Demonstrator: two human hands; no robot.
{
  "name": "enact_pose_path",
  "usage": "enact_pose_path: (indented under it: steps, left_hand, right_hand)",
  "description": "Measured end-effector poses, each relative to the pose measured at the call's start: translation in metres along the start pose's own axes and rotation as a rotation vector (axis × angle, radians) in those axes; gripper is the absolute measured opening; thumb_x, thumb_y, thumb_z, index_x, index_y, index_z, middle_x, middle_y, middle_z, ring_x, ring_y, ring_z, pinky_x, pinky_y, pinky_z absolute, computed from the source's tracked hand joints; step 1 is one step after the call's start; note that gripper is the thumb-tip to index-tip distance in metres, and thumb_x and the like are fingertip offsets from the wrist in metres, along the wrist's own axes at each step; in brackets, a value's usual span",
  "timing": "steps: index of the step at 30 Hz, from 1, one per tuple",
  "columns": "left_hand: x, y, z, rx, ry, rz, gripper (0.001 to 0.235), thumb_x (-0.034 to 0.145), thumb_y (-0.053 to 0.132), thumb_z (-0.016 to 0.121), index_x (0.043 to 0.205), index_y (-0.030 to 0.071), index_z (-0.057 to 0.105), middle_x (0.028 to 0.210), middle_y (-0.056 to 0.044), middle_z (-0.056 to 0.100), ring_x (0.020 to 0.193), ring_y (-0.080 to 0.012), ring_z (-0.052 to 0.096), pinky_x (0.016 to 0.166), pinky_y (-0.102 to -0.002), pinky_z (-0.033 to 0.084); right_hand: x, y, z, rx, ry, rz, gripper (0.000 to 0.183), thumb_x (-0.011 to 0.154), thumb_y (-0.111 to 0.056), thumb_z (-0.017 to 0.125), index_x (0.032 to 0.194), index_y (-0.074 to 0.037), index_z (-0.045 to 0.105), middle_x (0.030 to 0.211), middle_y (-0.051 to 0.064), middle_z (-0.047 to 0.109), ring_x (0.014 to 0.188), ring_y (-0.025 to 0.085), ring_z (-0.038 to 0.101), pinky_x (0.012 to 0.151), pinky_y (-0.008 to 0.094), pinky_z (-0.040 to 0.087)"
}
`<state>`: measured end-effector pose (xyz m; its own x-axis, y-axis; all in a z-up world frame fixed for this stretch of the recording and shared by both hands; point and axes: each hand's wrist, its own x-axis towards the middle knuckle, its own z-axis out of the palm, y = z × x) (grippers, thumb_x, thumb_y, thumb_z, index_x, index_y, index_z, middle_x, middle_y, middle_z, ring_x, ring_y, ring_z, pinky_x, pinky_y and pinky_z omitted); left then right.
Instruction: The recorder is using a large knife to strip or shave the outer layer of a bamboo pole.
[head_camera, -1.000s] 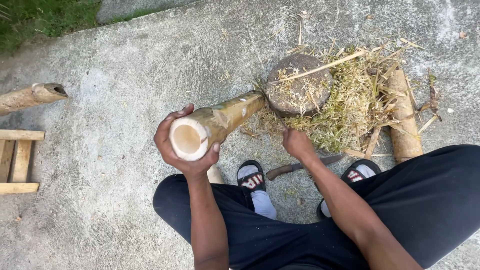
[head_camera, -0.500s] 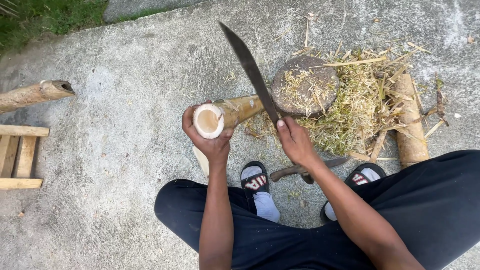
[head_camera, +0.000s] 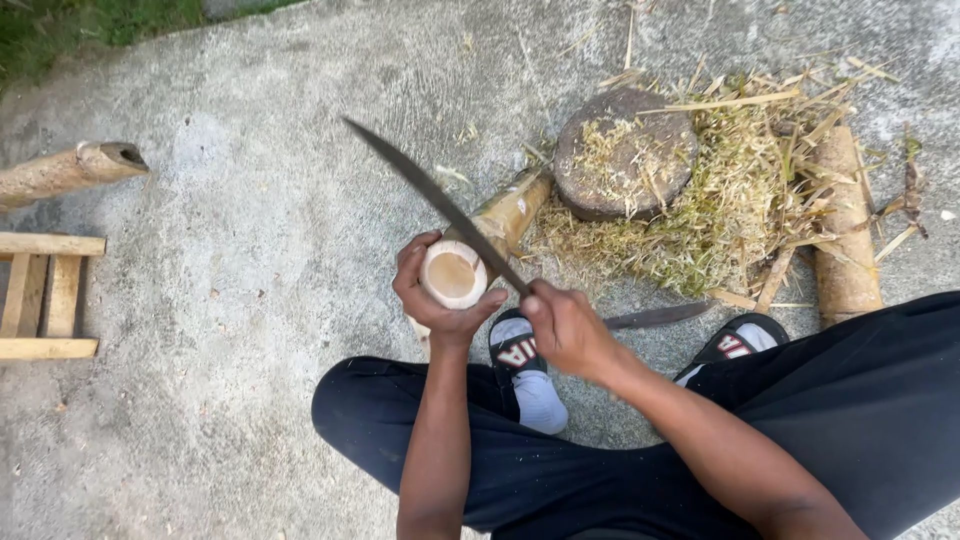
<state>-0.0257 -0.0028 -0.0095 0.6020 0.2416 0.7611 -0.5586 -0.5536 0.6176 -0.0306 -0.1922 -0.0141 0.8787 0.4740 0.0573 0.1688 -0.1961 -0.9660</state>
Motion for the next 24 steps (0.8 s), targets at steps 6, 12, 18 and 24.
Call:
enact_pose_path:
  steps: [6,12,18,24]
  left_hand:
    - [0.003,-0.001,0.001,0.036,0.036,-0.03,0.108,0.083,0.079,0.065,0.147,-0.004,0.041,0.132,-0.019,0.058,0.121,-0.0317,0.062,0.103,-0.045,0.056]
    - [0.005,0.005,0.003,0.2,-0.01,0.076,0.099,0.089,0.08,0.056,0.143,-0.003,0.048,0.129,-0.021,0.062,0.121,-0.0341,0.062,0.105,-0.048,0.055]
    - [0.004,0.0,0.005,0.151,0.041,0.053,0.101,0.09,0.08,0.054,0.143,-0.006,0.048,0.128,-0.02,0.062,0.12,-0.0347,0.061,0.104,-0.048,0.055]
    - [0.009,0.004,0.008,0.186,0.041,0.078,0.099,0.091,0.079,0.056,0.14,-0.006,0.049,0.128,-0.021,0.062,0.119,-0.0347,0.063,0.103,-0.048,0.056]
  right_hand:
    - [-0.001,-0.02,-0.008,-0.082,0.032,0.043,0.059,0.106,-0.046,0.029,0.089,0.001,0.061,0.048,0.014,0.053,0.042,0.03,0.06,0.045,0.046,0.045]
    - [-0.001,-0.004,-0.007,-0.12,0.08,-0.035,0.059,0.11,-0.045,0.03,0.086,0.001,0.058,0.054,0.016,0.056,0.046,0.031,0.061,0.047,0.045,0.047]
    - [-0.012,-0.003,-0.01,-0.079,0.035,-0.088,0.057,0.104,-0.044,0.027,0.081,-0.003,0.058,0.048,0.015,0.052,0.037,0.03,0.057,0.039,0.045,0.042]
    - [0.012,-0.005,-0.015,-0.128,0.06,0.01,0.064,0.108,-0.049,0.028,0.082,0.0,0.058,0.045,0.006,0.048,0.038,0.022,0.054,0.041,0.038,0.042]
